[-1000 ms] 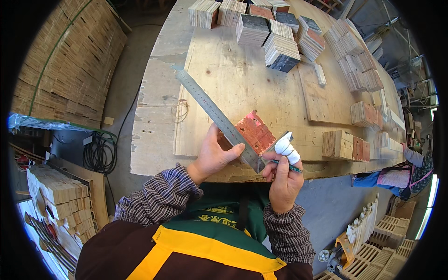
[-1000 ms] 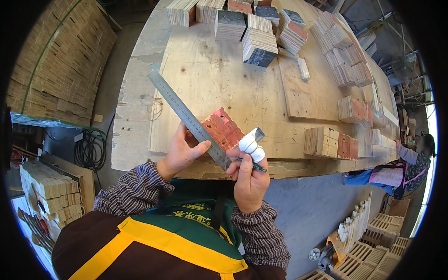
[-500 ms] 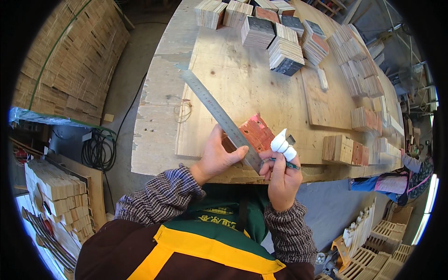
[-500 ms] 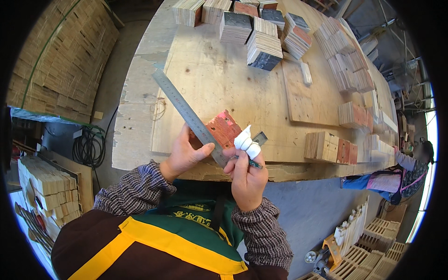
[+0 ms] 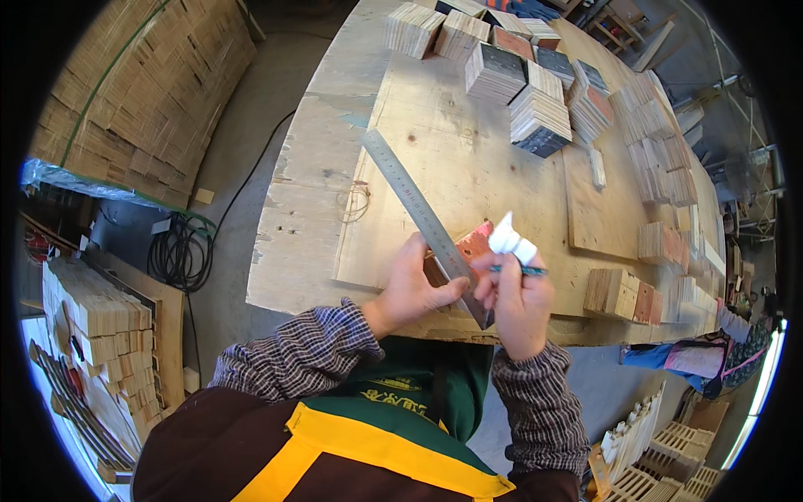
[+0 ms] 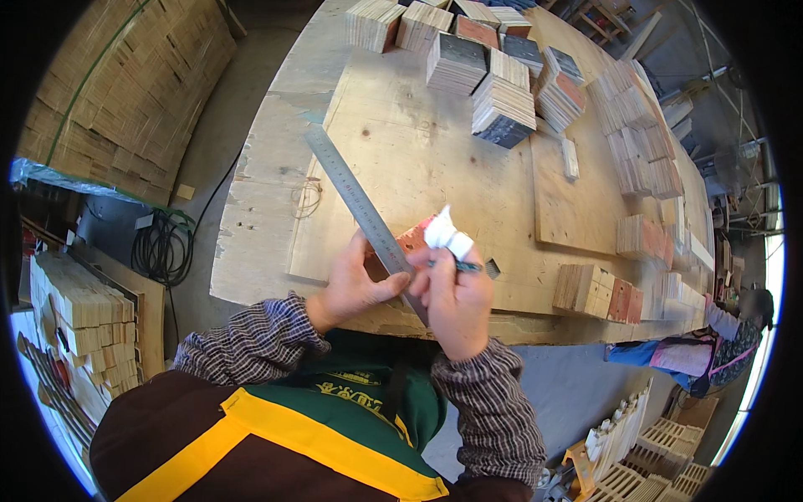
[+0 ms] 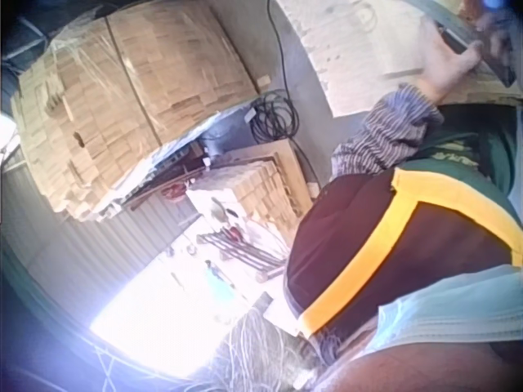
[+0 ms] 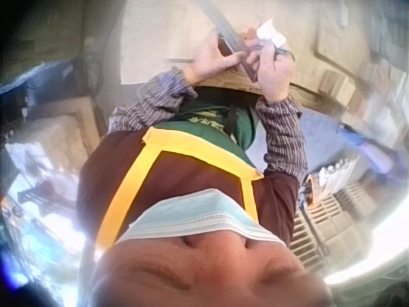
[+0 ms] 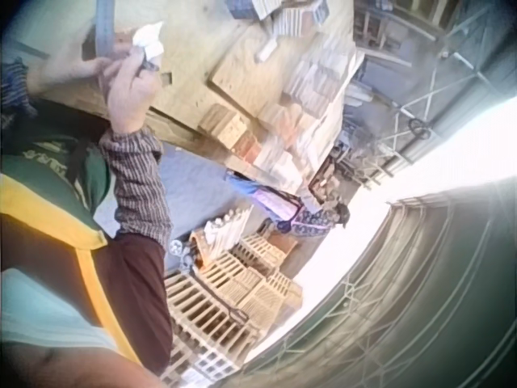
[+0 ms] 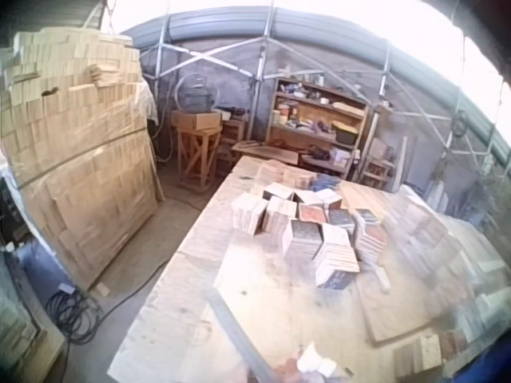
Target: The person uses a metal square ruler and a pencil to mark lines on small rectangular wooden blocks. They place the square on each block, draw a line along the edge, then set the block aside and repeat the process on several other blocks.
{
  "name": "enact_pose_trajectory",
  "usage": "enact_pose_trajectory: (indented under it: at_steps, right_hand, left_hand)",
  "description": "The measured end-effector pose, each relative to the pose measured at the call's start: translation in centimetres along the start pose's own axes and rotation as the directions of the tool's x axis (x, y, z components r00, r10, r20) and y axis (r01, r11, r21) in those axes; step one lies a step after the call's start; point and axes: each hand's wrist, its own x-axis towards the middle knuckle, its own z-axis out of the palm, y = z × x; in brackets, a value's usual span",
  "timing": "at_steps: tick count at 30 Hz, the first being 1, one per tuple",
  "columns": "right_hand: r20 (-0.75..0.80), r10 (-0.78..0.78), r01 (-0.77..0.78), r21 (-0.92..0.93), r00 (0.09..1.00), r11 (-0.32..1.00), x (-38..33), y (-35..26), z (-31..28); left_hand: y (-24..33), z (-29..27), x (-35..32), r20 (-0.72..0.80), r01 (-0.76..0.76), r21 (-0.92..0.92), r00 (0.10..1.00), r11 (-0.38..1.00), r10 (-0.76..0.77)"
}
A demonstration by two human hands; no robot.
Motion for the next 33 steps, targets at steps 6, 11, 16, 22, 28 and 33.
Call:
enact_pose_trajectory:
  at_steps: [6, 11, 16, 22, 28, 33]
  right_hand:
    - [-0.038, 0.073, -0.073, -0.009, 0.997, 0.997, -1.2, -0.6, -1.4]
    - [0.058, -0.027, 0.03, -0.048, 0.998, 0.998, 1.2, -0.1, 0.2]
    - [0.059, 0.038, -0.038, -0.004, 0.998, 0.999, 1.9, -0.3, 0.1]
    - [0.004, 0.069, -0.068, -0.062, 0.998, 0.996, 0.5, -0.6, -0.8]
    - [0.085, -0.005, 0.007, -0.02, 0.996, 1.0, 2.7, 0.1, 0.8]
    - [0.047, 0.079, -0.079, -0.008, 0.996, 0.997, 1.2, -0.6, -0.5]
  left_hand:
    - [-0.6, 0.3, 0.2, -0.036, -0.08, -0.012, 0.996, 0.997, 0.079]
    - [-0.6, 0.3, 0.0, -0.016, 0.001, 0.003, 1.0, 1.0, -0.001]
    - [-0.2, 0.3, 0.1, -0.007, 0.012, -0.044, 1.0, 0.999, -0.012]
    - [-0.2, 0.1, 0.1, -0.012, -0.047, -0.002, 0.999, 0.999, 0.047]
    - [0.4, 0.4, -0.1, 0.036, 0.085, -0.194, 0.996, 0.977, -0.079]
    - [0.3, 0.1, 0.1, -0.012, -0.02, -0.008, 1.0, 1.0, 0.02]
